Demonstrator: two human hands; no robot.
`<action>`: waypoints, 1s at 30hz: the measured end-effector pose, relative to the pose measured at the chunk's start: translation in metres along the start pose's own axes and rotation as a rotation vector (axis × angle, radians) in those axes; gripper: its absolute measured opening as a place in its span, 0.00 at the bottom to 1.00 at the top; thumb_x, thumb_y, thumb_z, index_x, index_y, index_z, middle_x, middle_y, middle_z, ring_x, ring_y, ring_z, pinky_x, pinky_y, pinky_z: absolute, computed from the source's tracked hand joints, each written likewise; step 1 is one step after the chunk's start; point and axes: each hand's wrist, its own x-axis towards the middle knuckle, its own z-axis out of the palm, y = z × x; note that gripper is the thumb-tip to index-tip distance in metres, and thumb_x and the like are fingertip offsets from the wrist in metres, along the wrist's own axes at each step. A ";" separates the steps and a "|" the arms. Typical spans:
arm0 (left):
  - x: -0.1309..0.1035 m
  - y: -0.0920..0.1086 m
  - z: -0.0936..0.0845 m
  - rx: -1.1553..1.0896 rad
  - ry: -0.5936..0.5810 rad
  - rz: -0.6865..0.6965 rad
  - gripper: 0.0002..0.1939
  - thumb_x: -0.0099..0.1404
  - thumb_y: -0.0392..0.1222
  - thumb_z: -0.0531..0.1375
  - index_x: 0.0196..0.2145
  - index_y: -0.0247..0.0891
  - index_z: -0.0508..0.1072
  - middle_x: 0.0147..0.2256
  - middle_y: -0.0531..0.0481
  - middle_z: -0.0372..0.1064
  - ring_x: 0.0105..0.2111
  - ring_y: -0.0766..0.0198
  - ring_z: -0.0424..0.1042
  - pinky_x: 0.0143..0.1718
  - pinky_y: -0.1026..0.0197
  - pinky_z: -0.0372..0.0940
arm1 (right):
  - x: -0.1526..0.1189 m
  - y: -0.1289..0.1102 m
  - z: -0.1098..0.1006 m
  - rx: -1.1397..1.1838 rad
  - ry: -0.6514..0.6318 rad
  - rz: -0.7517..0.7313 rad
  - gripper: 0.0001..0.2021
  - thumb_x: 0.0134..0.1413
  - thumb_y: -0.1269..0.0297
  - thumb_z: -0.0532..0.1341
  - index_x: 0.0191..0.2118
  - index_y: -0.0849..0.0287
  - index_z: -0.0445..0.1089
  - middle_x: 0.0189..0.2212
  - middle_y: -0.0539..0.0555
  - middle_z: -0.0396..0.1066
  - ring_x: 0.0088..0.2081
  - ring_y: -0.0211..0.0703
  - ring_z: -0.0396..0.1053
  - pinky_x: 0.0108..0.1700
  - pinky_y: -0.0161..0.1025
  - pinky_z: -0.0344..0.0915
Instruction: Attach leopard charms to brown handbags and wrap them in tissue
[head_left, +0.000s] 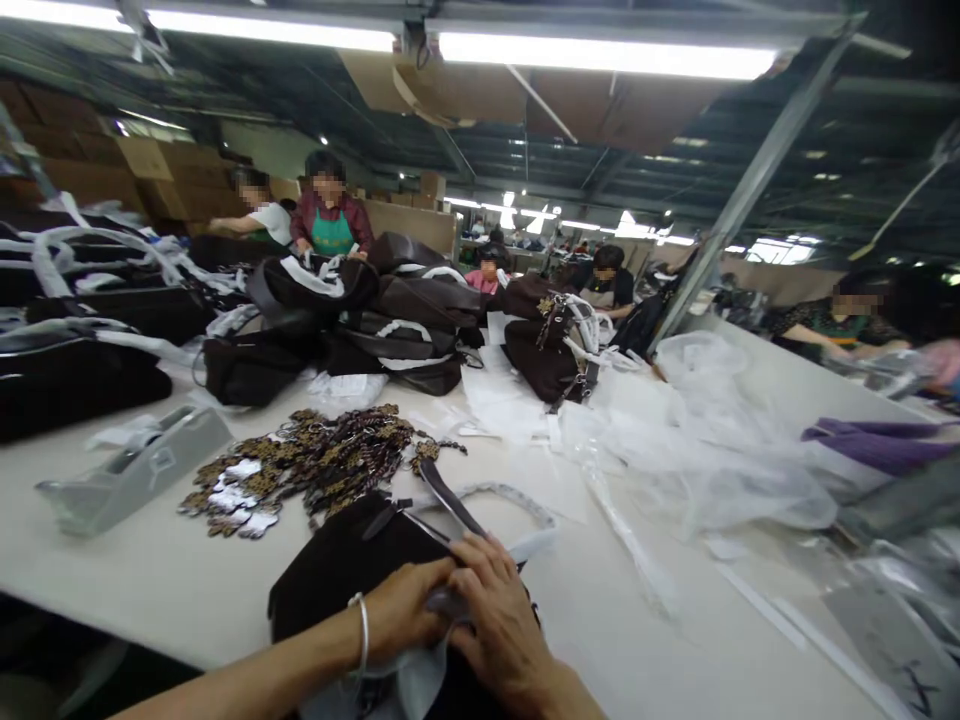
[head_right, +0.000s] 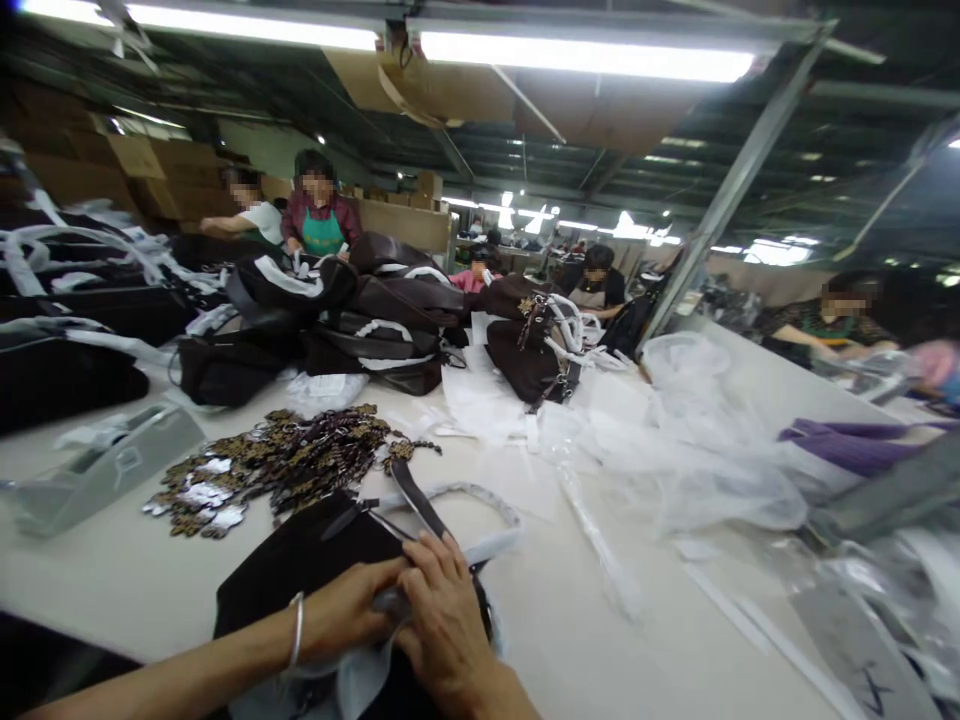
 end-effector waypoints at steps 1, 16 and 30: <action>-0.001 -0.001 0.002 0.035 0.014 0.013 0.16 0.50 0.34 0.58 0.39 0.41 0.70 0.37 0.52 0.73 0.38 0.58 0.70 0.37 0.62 0.61 | 0.001 0.001 0.001 0.039 -0.022 0.014 0.24 0.43 0.73 0.63 0.49 0.52 0.66 0.51 0.55 0.70 0.54 0.54 0.64 0.60 0.57 0.55; -0.047 -0.003 -0.044 0.769 0.055 -0.120 0.21 0.62 0.49 0.61 0.51 0.45 0.67 0.38 0.45 0.72 0.34 0.52 0.72 0.32 0.59 0.59 | 0.035 0.008 -0.018 0.599 -0.302 0.415 0.15 0.44 0.63 0.68 0.42 0.56 0.75 0.36 0.48 0.76 0.38 0.43 0.71 0.43 0.37 0.64; -0.038 0.016 0.004 0.831 0.335 0.119 0.16 0.60 0.47 0.65 0.43 0.40 0.71 0.55 0.41 0.63 0.59 0.47 0.56 0.59 0.47 0.50 | 0.041 0.014 -0.019 0.568 -0.348 0.558 0.15 0.41 0.61 0.68 0.39 0.58 0.75 0.33 0.48 0.75 0.35 0.43 0.69 0.39 0.37 0.63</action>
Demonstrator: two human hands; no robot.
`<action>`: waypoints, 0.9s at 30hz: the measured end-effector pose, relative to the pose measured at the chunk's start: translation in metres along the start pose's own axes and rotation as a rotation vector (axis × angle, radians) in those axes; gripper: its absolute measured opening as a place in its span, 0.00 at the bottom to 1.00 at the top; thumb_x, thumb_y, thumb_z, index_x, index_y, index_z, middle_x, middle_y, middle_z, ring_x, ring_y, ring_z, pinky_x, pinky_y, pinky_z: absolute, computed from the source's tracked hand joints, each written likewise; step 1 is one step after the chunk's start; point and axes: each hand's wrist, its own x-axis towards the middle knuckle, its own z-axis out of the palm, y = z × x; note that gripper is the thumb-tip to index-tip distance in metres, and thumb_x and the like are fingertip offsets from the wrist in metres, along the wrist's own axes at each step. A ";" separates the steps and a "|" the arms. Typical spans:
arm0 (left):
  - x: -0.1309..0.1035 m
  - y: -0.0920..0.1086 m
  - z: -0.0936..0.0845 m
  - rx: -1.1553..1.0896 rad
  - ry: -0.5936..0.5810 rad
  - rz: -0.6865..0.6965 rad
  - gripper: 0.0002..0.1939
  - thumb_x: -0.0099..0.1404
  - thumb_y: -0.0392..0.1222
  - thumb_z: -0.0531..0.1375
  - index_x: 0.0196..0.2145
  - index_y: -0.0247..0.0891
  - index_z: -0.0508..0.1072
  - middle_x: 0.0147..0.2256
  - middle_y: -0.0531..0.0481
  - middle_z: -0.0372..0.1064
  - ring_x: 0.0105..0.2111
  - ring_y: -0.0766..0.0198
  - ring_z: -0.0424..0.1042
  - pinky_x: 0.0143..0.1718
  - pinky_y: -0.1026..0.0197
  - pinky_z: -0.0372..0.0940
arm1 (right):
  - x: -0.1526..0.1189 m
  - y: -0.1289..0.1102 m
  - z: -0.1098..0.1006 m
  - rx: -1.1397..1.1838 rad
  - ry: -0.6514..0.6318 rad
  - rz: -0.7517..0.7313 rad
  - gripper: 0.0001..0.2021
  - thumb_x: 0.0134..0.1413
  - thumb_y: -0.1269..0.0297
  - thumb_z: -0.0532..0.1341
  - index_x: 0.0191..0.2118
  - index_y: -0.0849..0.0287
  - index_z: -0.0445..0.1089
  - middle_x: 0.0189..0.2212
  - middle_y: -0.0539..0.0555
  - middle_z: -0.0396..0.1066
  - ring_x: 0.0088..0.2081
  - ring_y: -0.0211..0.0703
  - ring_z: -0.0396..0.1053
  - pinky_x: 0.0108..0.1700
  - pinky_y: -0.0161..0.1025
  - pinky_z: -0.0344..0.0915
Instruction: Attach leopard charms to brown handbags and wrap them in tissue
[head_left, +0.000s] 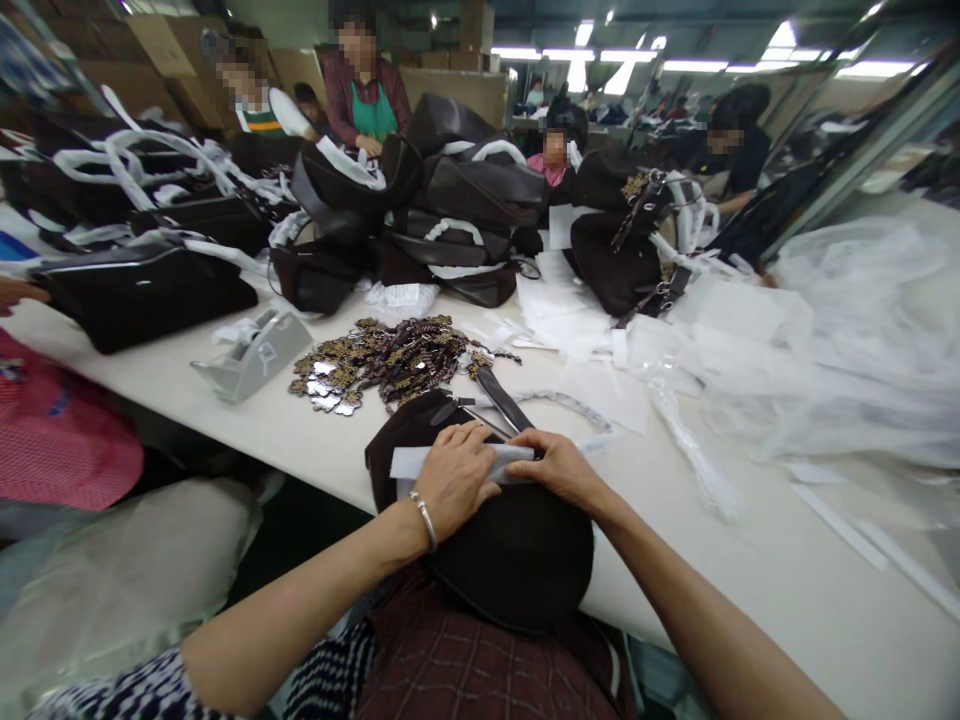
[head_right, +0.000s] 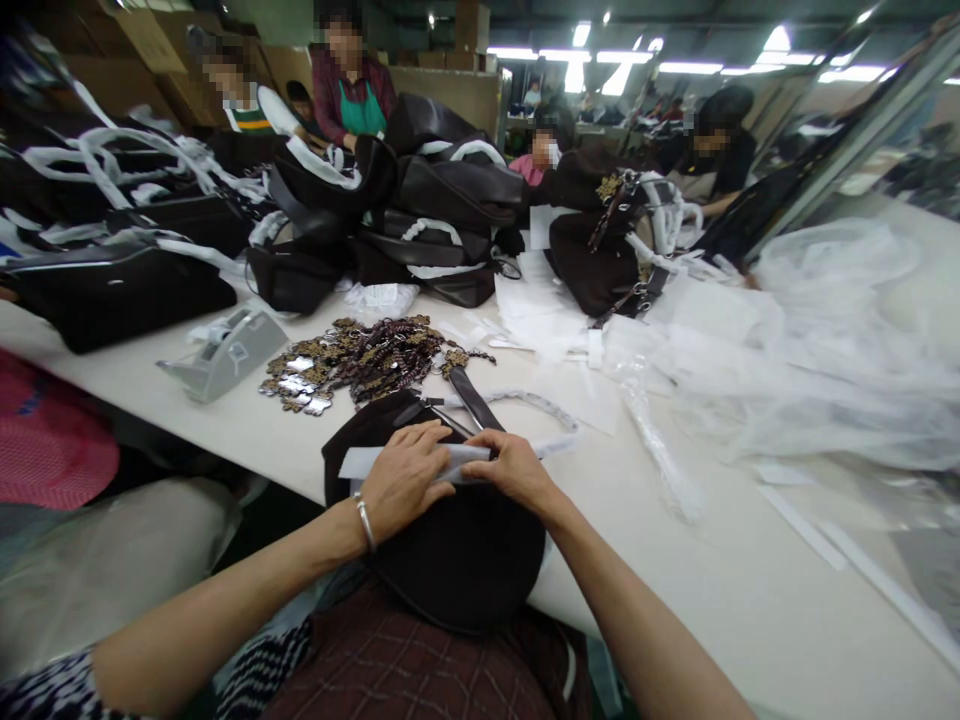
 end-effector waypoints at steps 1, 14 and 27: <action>0.002 0.000 0.004 -0.025 -0.009 -0.013 0.12 0.61 0.44 0.64 0.42 0.40 0.71 0.54 0.43 0.64 0.58 0.49 0.58 0.58 0.48 0.51 | 0.000 0.001 -0.001 -0.001 -0.009 -0.006 0.15 0.42 0.60 0.68 0.39 0.58 0.75 0.33 0.48 0.75 0.35 0.42 0.69 0.39 0.37 0.63; 0.001 -0.002 0.022 -0.253 -0.038 -0.164 0.06 0.68 0.44 0.54 0.33 0.41 0.63 0.35 0.50 0.68 0.38 0.58 0.68 0.41 0.57 0.56 | 0.000 0.015 -0.009 0.015 -0.112 -0.060 0.16 0.54 0.56 0.61 0.45 0.56 0.77 0.41 0.52 0.78 0.42 0.49 0.73 0.47 0.43 0.66; 0.005 -0.012 0.027 -0.528 0.038 -0.368 0.06 0.60 0.40 0.58 0.33 0.41 0.62 0.28 0.54 0.66 0.29 0.60 0.67 0.32 0.61 0.56 | -0.008 -0.003 0.001 -0.113 -0.092 -0.041 0.18 0.43 0.60 0.68 0.44 0.57 0.75 0.38 0.51 0.76 0.38 0.46 0.71 0.42 0.39 0.65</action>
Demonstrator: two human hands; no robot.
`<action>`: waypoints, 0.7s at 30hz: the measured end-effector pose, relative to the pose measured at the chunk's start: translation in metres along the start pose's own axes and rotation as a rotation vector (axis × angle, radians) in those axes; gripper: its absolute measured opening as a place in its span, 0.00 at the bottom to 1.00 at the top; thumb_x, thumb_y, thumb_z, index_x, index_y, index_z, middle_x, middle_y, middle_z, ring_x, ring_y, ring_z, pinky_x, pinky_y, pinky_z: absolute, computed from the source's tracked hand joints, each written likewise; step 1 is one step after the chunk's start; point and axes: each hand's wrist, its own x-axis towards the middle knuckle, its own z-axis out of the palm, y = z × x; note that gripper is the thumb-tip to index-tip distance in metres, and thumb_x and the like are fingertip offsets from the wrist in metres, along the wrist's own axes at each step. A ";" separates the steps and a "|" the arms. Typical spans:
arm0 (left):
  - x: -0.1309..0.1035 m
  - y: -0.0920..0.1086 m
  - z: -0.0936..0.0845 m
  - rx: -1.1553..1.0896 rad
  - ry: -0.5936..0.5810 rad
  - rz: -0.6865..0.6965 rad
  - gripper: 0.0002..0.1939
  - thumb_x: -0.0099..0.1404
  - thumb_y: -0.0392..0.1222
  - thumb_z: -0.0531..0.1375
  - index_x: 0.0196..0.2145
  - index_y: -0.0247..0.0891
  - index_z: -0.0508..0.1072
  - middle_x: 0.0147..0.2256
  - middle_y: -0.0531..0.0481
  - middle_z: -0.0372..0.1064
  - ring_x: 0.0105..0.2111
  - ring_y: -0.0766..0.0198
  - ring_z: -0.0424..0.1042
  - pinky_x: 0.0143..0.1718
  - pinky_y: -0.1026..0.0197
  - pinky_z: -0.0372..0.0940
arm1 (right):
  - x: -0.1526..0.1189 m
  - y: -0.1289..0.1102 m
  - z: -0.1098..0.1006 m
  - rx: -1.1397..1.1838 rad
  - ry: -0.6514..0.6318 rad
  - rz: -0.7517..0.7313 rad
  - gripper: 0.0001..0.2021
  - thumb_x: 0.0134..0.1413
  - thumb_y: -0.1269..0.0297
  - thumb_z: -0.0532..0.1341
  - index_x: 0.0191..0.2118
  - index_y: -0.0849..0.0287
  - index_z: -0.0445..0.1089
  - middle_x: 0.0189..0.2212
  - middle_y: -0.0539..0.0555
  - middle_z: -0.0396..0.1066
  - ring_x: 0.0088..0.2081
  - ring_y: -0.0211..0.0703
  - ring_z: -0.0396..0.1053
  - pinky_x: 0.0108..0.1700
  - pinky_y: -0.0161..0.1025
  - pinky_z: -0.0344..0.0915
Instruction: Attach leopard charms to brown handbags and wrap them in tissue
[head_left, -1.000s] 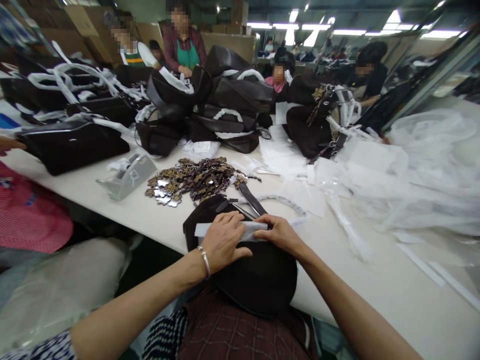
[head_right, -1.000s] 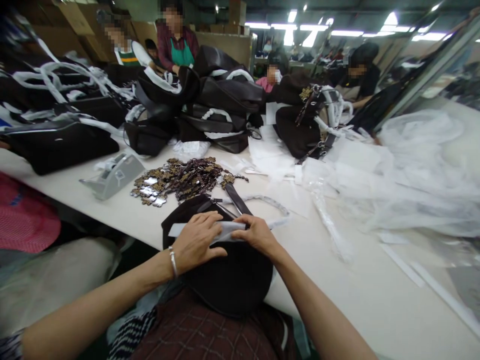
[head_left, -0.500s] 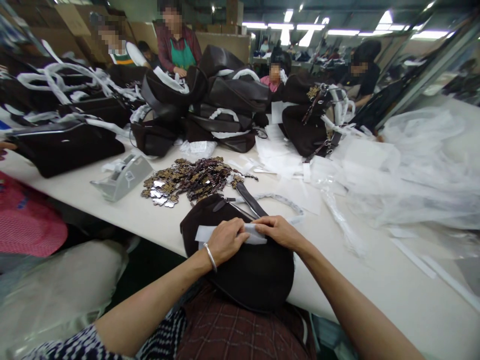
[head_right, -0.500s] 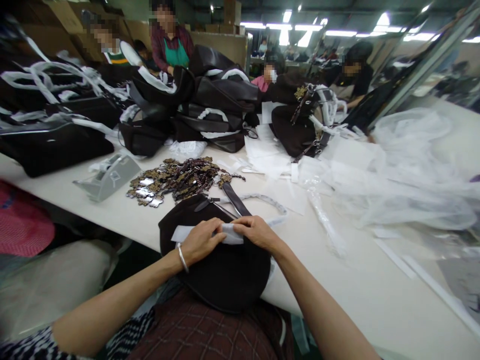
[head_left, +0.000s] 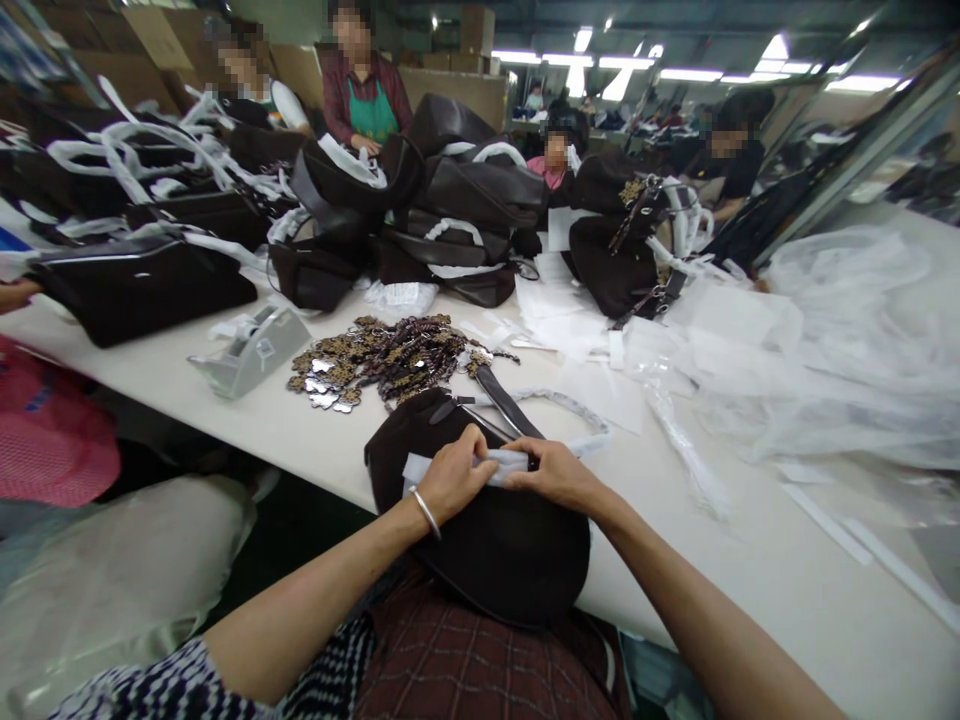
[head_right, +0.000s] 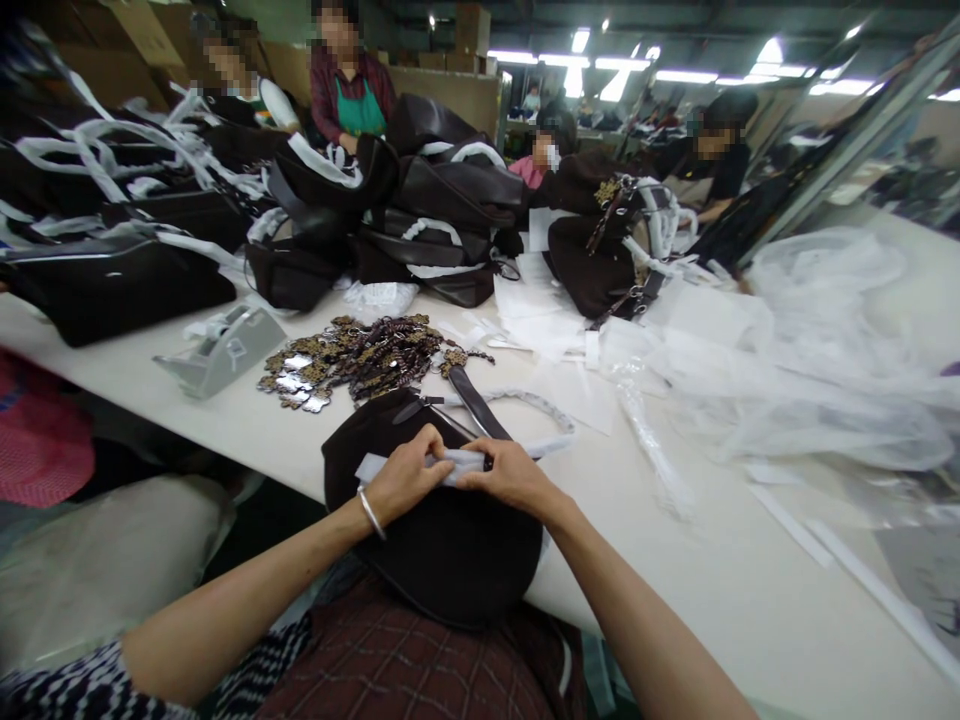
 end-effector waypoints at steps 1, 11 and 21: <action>0.000 -0.001 -0.001 -0.035 -0.014 0.007 0.09 0.60 0.40 0.59 0.38 0.41 0.63 0.30 0.53 0.68 0.30 0.60 0.68 0.32 0.61 0.57 | 0.001 0.001 0.001 0.021 0.007 0.016 0.16 0.44 0.61 0.67 0.42 0.57 0.75 0.36 0.50 0.76 0.37 0.45 0.71 0.40 0.38 0.64; 0.012 0.000 -0.008 0.119 -0.277 0.189 0.18 0.58 0.47 0.62 0.45 0.41 0.71 0.41 0.47 0.72 0.41 0.53 0.71 0.41 0.58 0.60 | 0.006 0.014 0.004 0.086 0.014 0.071 0.13 0.42 0.63 0.67 0.37 0.59 0.76 0.30 0.48 0.74 0.32 0.40 0.68 0.35 0.35 0.62; 0.013 0.003 -0.003 0.064 -0.339 0.053 0.08 0.59 0.46 0.58 0.32 0.39 0.68 0.29 0.53 0.69 0.33 0.58 0.70 0.30 0.62 0.54 | 0.006 0.009 0.004 0.070 0.001 0.050 0.12 0.43 0.61 0.68 0.36 0.59 0.76 0.29 0.48 0.75 0.32 0.40 0.69 0.34 0.34 0.62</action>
